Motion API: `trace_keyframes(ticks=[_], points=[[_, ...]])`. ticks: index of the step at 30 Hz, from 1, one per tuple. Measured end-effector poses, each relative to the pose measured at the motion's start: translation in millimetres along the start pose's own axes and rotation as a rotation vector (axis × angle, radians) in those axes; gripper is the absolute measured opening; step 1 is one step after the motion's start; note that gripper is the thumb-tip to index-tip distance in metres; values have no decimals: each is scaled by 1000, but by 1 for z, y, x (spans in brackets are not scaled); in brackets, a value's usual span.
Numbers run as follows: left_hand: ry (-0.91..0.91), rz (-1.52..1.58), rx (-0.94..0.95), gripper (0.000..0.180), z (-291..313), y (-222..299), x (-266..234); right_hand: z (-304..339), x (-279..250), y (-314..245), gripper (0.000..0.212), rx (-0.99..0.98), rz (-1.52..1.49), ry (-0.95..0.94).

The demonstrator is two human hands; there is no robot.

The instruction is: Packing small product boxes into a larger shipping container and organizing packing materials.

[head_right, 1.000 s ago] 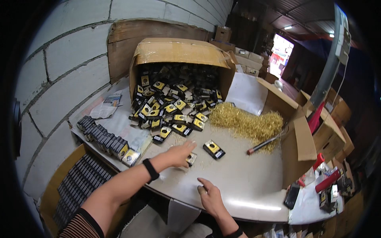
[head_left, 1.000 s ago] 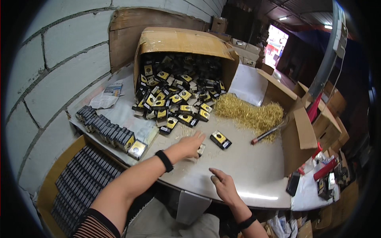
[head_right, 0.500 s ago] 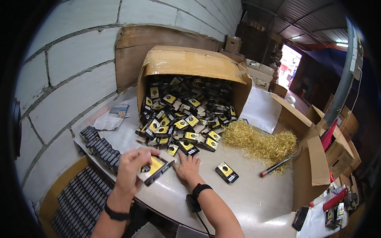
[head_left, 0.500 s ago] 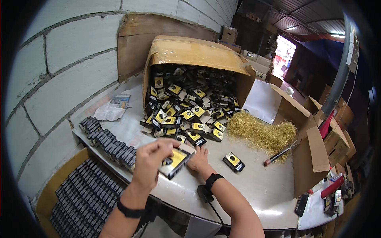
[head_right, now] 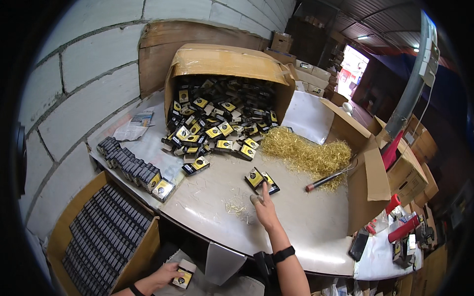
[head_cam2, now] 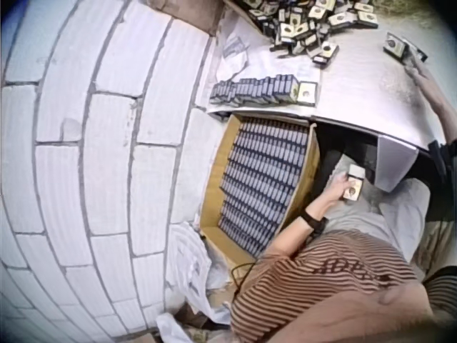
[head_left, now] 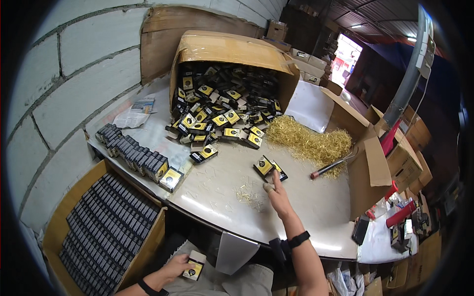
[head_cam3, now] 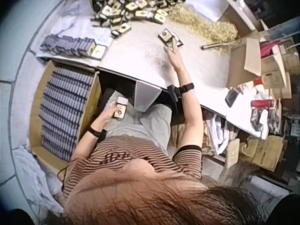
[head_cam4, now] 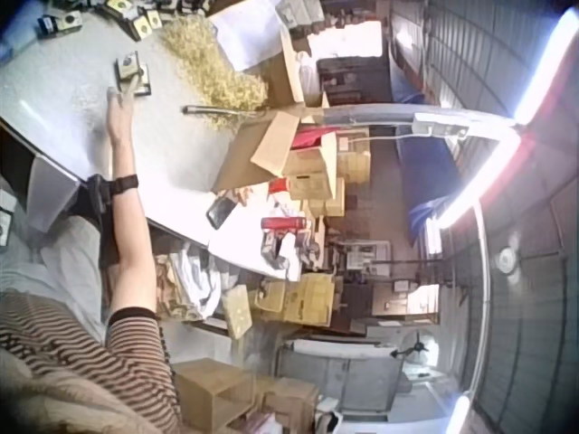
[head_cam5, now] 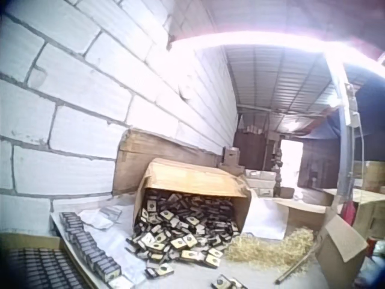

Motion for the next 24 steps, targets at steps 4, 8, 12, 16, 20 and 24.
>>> trace_keyframes(ticks=[4, 8, 12, 16, 20, 24], points=[[-175, -296, -61, 34, -50, -79, 17, -7, 42, 23, 66, -273, 749, 67], [-412, -158, -82, 16, 7, 6, 106, 1, 74, 9, 66, -286, 907, 122], [-266, -106, -158, 26, 16, 18, 96, 5, 137, -9, 65, -414, 892, -67], [-313, -84, -160, 28, 11, 14, 93, -2, 182, -28, 59, -480, 804, -141], [-244, -134, -186, 29, 7, 13, 90, 20, 211, -38, 51, -688, 858, -258], [-278, -363, -315, 38, -50, -63, 64, 59, 191, -33, 40, -775, 793, -133]])
Point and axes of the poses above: each hand's wrist, its own z-axis away from the middle knuckle, its own x-axis out of the palm, y = z × x, the point moved 6 cm from there along -z, towards the middle knuckle, and after that the axes turned 7 degrees about y, right-handed, at the moved point
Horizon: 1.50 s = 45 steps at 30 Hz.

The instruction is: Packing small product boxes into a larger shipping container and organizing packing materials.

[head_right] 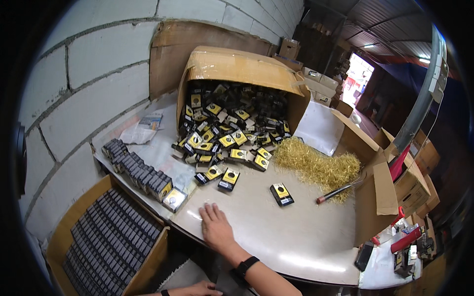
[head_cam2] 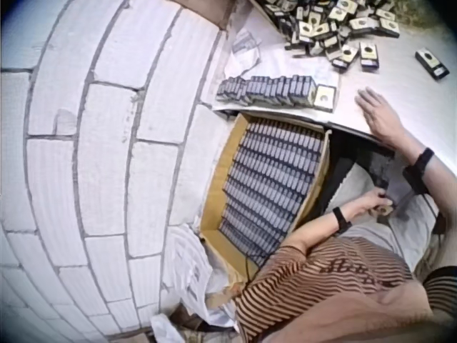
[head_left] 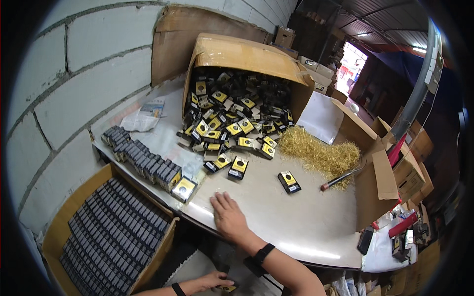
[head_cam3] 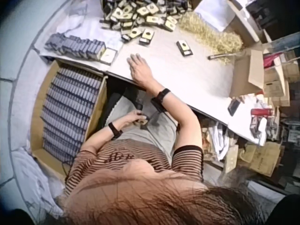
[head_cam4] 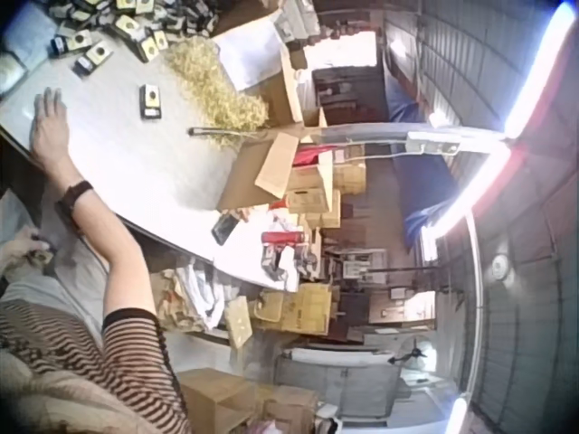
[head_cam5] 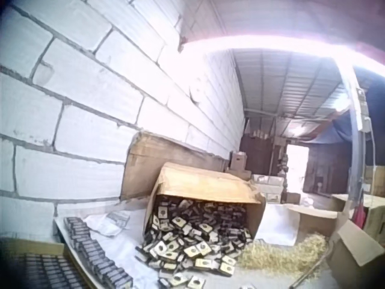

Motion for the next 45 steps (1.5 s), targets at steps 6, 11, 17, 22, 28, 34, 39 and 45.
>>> trace_keyframes(ticks=[6, 11, 17, 22, 28, 34, 39, 45], points=[[-9, 111, 123, 42, 18, 17, 1, 65, -61, 58, 40, 331, -180, 30], [9, 149, 177, 43, 29, 24, 4, 113, -107, 108, 40, 685, -595, 412], [-17, 266, 173, 41, 41, 26, 12, 79, -57, 39, 44, 340, 95, 51], [-143, 181, 271, 45, 37, 19, 11, 118, -69, -11, 44, 438, 166, 120], [-202, 307, 273, 56, 60, 33, 10, 204, -125, -45, 37, 539, -235, 77], [-73, 224, 206, 45, 44, 19, 8, 330, -5, 14, 39, 917, -376, -134], [-35, 260, 197, 42, 42, 30, 17, 392, 183, 35, 43, 801, -736, -598], [-11, 237, 225, 40, 49, 38, 18, 443, 210, -10, 64, 796, -708, -1336]])
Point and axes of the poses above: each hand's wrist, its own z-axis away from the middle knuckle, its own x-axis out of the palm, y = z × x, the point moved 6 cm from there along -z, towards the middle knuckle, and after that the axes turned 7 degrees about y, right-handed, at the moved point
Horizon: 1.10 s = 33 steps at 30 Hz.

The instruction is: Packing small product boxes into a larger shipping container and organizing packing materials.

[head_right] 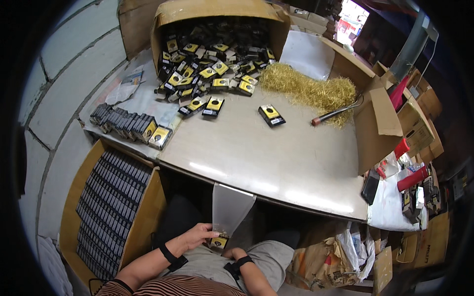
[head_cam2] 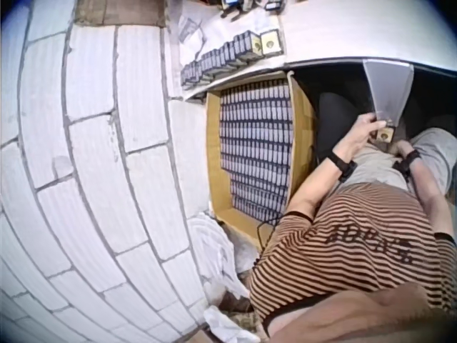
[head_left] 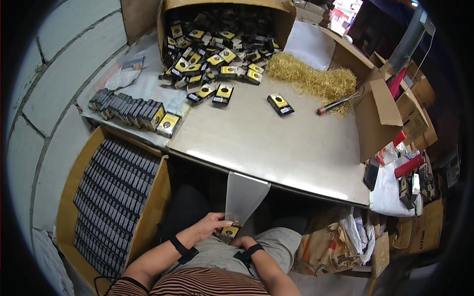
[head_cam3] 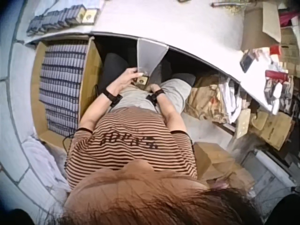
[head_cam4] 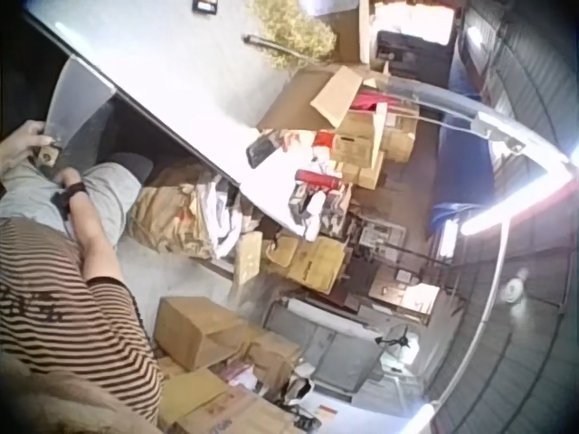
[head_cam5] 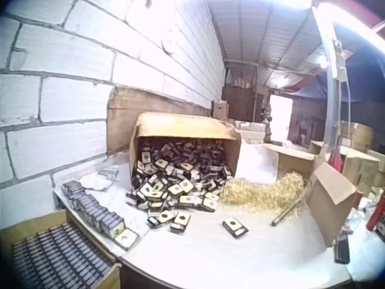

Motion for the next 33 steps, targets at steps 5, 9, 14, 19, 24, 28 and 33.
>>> trace_keyframes(ticks=[5, 9, 14, 19, 24, 28, 33], points=[[88, 4, -49, 38, -4, -16, -23, -24, 8, 23, 41, 167, 477, 114], [-10, 78, -69, 34, -8, -15, 2, -37, -33, 82, 38, 97, 253, 550], [30, 98, -74, 34, -1, -8, -5, 99, -125, 42, 24, 104, -769, 1298], [1, 104, -85, 36, -15, -19, -25, 248, -164, -19, 13, -267, -1243, 1240], [-67, 157, 19, 30, 17, 38, 19, 348, -213, -78, 11, -526, -1258, 1224], [-104, 136, -48, 34, 23, 45, 18, 387, -329, -97, 14, -452, -591, 1616], [-107, 154, -100, 34, 15, 37, 13, 360, -507, -24, 35, 41, 120, 1773]])
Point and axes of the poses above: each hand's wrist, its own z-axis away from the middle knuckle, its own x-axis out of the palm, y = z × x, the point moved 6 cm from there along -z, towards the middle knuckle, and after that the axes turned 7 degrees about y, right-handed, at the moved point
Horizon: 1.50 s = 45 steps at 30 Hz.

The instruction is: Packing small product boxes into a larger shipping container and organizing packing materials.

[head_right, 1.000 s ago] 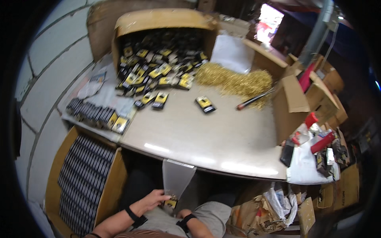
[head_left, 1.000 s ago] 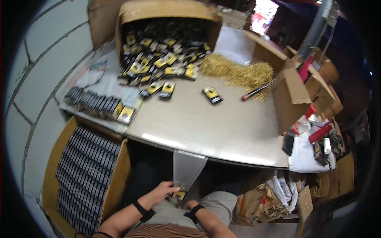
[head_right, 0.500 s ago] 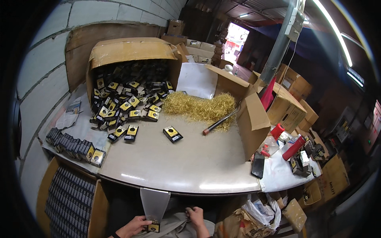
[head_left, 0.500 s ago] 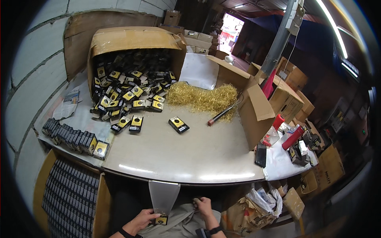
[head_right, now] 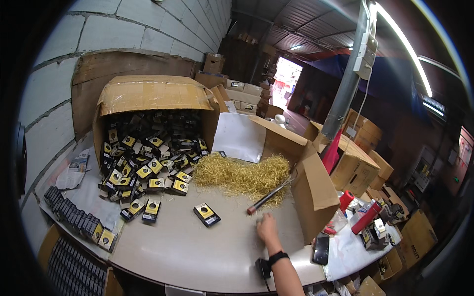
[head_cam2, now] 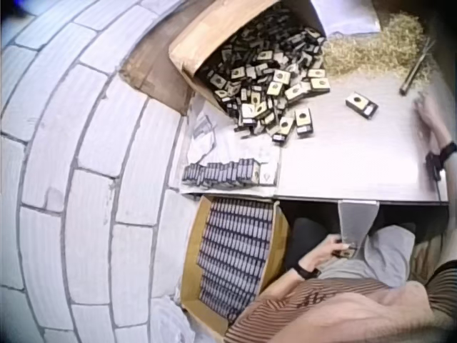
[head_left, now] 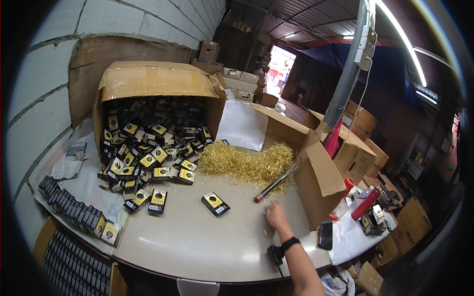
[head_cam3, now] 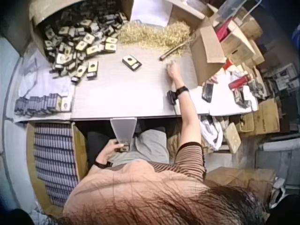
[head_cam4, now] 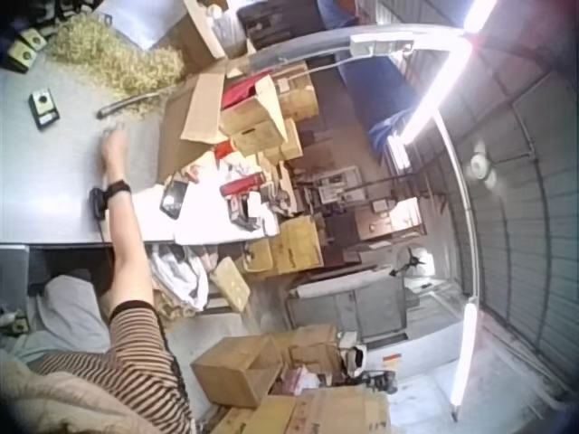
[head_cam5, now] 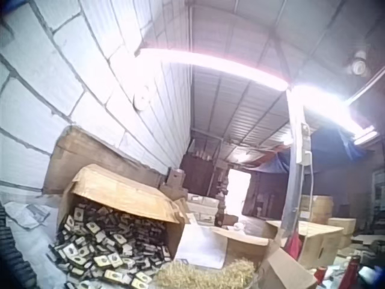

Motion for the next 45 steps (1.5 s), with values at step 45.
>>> trace_keyframes(ticks=[45], points=[[-6, -143, 55, 52, -23, -42, -35, 405, 17, -200, 40, -276, -544, -800]])
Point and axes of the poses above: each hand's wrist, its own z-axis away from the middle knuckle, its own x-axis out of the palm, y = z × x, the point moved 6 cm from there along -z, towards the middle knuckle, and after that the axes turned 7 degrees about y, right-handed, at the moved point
